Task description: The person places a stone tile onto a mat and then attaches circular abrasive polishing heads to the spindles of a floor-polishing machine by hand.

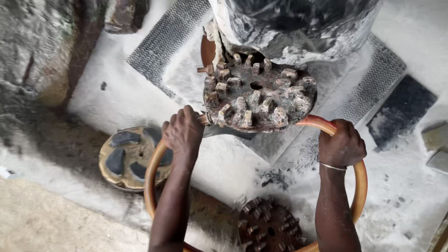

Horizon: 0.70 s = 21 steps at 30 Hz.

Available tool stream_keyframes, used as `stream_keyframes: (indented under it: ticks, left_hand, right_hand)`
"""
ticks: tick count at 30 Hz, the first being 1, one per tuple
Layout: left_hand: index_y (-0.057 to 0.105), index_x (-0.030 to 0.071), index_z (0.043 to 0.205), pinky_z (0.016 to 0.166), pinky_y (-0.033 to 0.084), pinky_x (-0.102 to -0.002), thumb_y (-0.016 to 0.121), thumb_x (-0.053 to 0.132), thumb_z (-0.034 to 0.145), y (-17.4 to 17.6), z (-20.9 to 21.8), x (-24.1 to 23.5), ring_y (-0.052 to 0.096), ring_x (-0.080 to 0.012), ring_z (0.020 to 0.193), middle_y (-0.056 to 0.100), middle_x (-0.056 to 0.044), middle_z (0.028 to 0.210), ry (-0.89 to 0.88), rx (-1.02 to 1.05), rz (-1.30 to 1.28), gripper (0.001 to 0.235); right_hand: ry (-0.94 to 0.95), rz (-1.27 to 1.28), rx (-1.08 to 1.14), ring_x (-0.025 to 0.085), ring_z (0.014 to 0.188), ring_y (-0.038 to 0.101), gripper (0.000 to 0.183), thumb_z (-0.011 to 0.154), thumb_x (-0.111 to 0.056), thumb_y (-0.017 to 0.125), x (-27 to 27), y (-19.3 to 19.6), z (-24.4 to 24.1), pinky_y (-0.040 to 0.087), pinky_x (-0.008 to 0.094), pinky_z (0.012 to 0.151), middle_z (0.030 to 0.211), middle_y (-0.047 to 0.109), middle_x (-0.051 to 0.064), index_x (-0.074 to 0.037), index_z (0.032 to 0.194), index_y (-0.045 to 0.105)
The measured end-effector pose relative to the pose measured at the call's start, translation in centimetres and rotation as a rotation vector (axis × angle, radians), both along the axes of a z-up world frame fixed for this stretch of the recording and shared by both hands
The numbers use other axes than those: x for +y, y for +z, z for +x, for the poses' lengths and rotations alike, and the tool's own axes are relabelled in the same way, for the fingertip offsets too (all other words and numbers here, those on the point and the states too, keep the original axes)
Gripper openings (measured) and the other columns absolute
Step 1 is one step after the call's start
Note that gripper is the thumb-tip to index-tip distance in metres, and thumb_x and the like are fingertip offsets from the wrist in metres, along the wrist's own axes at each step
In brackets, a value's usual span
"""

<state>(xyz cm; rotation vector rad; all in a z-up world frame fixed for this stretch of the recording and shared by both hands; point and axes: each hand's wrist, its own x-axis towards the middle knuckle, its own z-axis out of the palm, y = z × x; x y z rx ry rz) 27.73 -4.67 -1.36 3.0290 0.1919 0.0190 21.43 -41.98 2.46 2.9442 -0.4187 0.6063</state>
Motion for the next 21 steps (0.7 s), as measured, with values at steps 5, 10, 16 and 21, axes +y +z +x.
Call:
stream_keyframes:
  ticks: [5,10,16,21]
  left_hand:
    - [0.059,0.013,0.077,0.046,0.039,-0.038,0.058,0.011,0.090,2.4,3.8,-1.1,0.048,-0.0162,0.043,0.061,-0.004,0.058,-0.063,0.021,0.001,0.013]
    - [0.061,0.010,0.076,0.051,0.043,-0.042,0.068,0.012,0.084,3.2,7.5,-4.0,0.058,-0.0201,0.046,0.066,-0.006,0.061,-0.087,-0.066,-0.052,0.011]
    - [0.061,0.010,0.078,0.054,0.049,-0.044,0.070,0.011,0.084,3.8,11.1,-6.0,0.066,-0.0277,0.057,0.069,-0.010,0.070,-0.106,-0.140,-0.097,0.011]
    - [0.060,0.009,0.078,0.055,0.050,-0.046,0.071,0.012,0.085,3.5,11.2,-5.5,0.067,-0.0308,0.062,0.070,-0.011,0.072,-0.132,-0.174,-0.130,0.014]
  right_hand:
    - [-0.001,0.003,0.012,0.029,0.065,0.065,0.023,0.086,-0.026,0.085,-3.6,-3.2,3.7,0.046,0.042,0.056,0.073,0.069,0.004,-0.018,0.073,0.068]
    - [-0.006,-0.041,0.061,0.028,0.064,0.066,0.019,0.083,-0.029,0.083,-7.3,-3.6,7.2,0.045,0.042,0.056,0.075,0.070,0.005,-0.018,0.075,0.069]
    - [0.032,0.011,0.065,0.033,0.069,0.067,0.024,0.081,-0.035,0.086,-9.8,-3.1,11.0,0.048,0.046,0.059,0.077,0.070,0.009,-0.016,0.078,0.071]
    - [0.087,-0.046,0.098,0.029,0.067,0.067,0.025,0.079,-0.035,0.085,-11.0,-4.4,11.5,0.049,0.042,0.064,0.078,0.069,0.007,-0.017,0.079,0.068]
